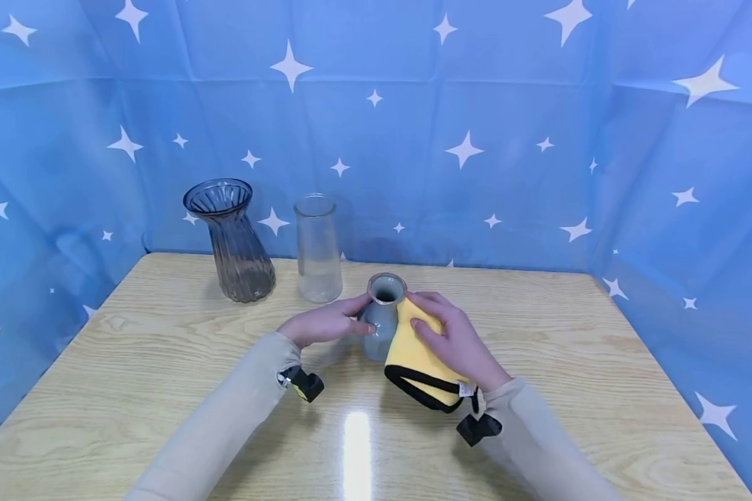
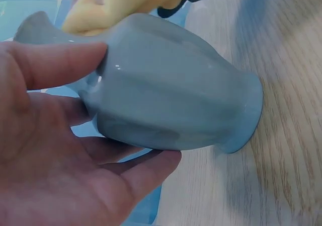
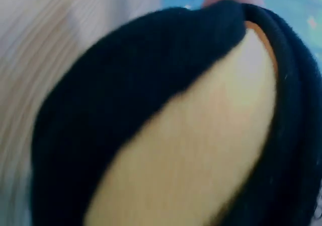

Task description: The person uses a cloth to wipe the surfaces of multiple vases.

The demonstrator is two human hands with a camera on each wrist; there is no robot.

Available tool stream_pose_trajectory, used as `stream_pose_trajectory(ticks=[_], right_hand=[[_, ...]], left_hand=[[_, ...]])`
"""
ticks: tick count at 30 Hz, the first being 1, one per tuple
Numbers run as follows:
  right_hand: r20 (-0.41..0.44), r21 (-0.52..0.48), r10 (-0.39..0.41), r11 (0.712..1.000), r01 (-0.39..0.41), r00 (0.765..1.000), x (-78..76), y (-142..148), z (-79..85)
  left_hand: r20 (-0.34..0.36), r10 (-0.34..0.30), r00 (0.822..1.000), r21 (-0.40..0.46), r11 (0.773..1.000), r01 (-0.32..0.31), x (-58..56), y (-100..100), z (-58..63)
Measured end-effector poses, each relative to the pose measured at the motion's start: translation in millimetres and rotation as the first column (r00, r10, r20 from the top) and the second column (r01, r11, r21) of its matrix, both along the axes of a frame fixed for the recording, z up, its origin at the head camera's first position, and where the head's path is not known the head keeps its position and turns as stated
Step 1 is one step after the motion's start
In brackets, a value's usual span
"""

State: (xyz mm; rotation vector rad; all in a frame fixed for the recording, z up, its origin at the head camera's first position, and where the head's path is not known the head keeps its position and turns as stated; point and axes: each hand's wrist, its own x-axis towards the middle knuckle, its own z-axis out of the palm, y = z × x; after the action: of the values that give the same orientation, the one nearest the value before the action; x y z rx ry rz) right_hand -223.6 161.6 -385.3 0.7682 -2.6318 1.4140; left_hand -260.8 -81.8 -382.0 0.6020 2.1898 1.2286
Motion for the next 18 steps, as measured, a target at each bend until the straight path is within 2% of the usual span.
stream_pose_trajectory(ticks=[2,4,8,11,14,16,18], right_hand=[[-0.102,0.085,0.002,0.996,0.006,0.995,2.1,0,-0.3],[-0.155,0.152,-0.011,0.988,0.035,0.988,4.6,-1,0.6],[-0.133,0.223,-0.079,0.969,0.107,0.988,10.3,-3,2.7],[-0.082,0.255,-0.144,0.954,0.16,0.986,12.8,-4,0.1],[0.019,0.241,-0.167,0.958,0.158,0.986,11.4,-4,-6.9],[0.133,0.19,-0.157,0.973,0.13,0.979,8.1,-3,-12.7],[0.268,0.111,-0.121,0.989,0.094,0.956,4.2,-1,-16.9]], left_hand=[[-0.002,-0.001,1.0,-0.003,1.0,0.001,0.5,0,0.4],[-0.004,-0.003,1.0,-0.004,1.0,0.003,0.6,0,0.9],[-0.001,-0.008,1.0,0.007,1.0,0.008,0.3,0,-0.1],[0.01,-0.003,1.0,0.014,1.0,0.003,0.7,0,-1.1],[0.022,0.004,1.0,0.019,1.0,-0.005,1.3,-1,-1.8],[0.026,0.005,1.0,0.027,1.0,-0.005,1.7,-1,-2.0],[0.026,0.007,1.0,0.032,0.999,-0.008,1.8,-1,-2.1]])
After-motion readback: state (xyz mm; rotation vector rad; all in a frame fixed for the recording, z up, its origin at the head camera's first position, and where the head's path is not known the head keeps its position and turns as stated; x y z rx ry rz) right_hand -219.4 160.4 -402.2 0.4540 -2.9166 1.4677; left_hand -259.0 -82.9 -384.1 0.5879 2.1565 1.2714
